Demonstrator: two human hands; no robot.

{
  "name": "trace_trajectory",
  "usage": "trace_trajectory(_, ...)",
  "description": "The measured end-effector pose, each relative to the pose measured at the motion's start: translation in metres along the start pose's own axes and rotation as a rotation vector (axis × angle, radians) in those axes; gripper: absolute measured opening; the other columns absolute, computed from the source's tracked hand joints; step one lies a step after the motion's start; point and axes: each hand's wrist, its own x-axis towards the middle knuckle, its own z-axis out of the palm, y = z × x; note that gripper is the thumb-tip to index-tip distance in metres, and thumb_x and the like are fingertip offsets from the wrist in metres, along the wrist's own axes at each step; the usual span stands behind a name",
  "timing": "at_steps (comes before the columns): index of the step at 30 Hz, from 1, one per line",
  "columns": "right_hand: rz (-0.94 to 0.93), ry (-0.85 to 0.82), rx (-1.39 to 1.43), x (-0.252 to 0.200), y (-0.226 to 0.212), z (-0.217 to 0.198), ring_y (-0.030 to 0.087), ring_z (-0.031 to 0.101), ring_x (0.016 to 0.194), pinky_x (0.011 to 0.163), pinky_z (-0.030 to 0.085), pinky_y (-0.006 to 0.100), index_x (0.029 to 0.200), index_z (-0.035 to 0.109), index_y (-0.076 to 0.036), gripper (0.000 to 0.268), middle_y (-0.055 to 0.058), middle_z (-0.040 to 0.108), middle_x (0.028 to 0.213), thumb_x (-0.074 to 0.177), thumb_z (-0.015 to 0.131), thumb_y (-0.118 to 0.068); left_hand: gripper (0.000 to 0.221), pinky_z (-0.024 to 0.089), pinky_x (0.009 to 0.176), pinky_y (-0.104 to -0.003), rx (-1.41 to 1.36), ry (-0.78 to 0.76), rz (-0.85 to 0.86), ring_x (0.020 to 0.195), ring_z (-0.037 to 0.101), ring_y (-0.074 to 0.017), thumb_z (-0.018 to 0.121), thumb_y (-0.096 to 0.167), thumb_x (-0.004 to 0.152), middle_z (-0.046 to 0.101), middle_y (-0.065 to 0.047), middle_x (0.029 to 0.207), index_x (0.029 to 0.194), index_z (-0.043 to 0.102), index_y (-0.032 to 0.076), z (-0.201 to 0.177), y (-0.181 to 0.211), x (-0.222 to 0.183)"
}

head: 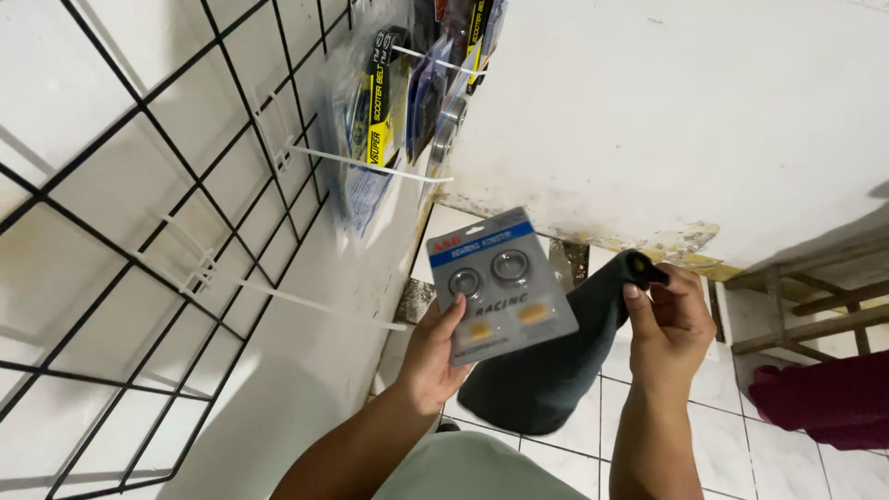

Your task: Cleaning a packaged bearing with a cloth and organizing it on a wire rack.

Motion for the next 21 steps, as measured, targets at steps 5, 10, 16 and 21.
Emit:
trace_trajectory(5,0.036,0.023,0.015,-0.001,0.018,0.002,0.027,0.066,0.106,0.096,0.058,0.041,0.102,0.057,0.006,0.023,0.015,0.058,0.108,0.090,0.073,0.017,0.032,0.063,0.077,-0.051,0.056,0.002,0.017,0.090,0.076,-0.0354,0.065,0.022,0.099,0.074,-0.024,0.111,0.127,0.057,0.008,-0.012,-0.004,0.015)
trace_trajectory(10,-0.035,-0.039,-0.078,0.022,0.017,0.008,0.029,0.066,0.104,0.090,0.058,0.039,0.104,0.066,0.013,0.018,0.019,0.058,0.105,0.090,0.075,0.018,0.037,0.061,0.087,-0.051,0.136,-0.079,0.106,0.102,0.074,-0.0348,0.064,0.021,0.099,0.073,-0.022,0.118,0.132,0.056,0.008,-0.005,-0.009,0.009)
trace_trajectory(16,-0.026,-0.202,-0.211,0.030,0.009,0.026,0.031,0.071,0.100,0.090,0.057,0.039,0.102,0.077,0.003,0.018,0.018,0.070,0.099,0.085,0.081,0.006,0.046,0.048,0.108,-0.050,0.541,-0.337,0.340,0.127,0.057,-0.0278,0.067,0.016,0.097,0.067,-0.021,0.132,0.139,0.054,0.001,0.011,0.015,-0.003)
trace_trajectory(21,0.079,-0.285,-0.135,0.020,0.006,0.029,0.033,0.071,0.104,0.088,0.058,0.042,0.103,0.076,0.003,0.017,0.021,0.072,0.102,0.086,0.077,0.004,0.047,0.039,0.114,-0.052,0.746,-0.452,0.427,0.130,0.054,-0.0287,0.065,0.018,0.099,0.065,-0.022,0.131,0.139,0.053,-0.003,-0.003,0.030,-0.002)
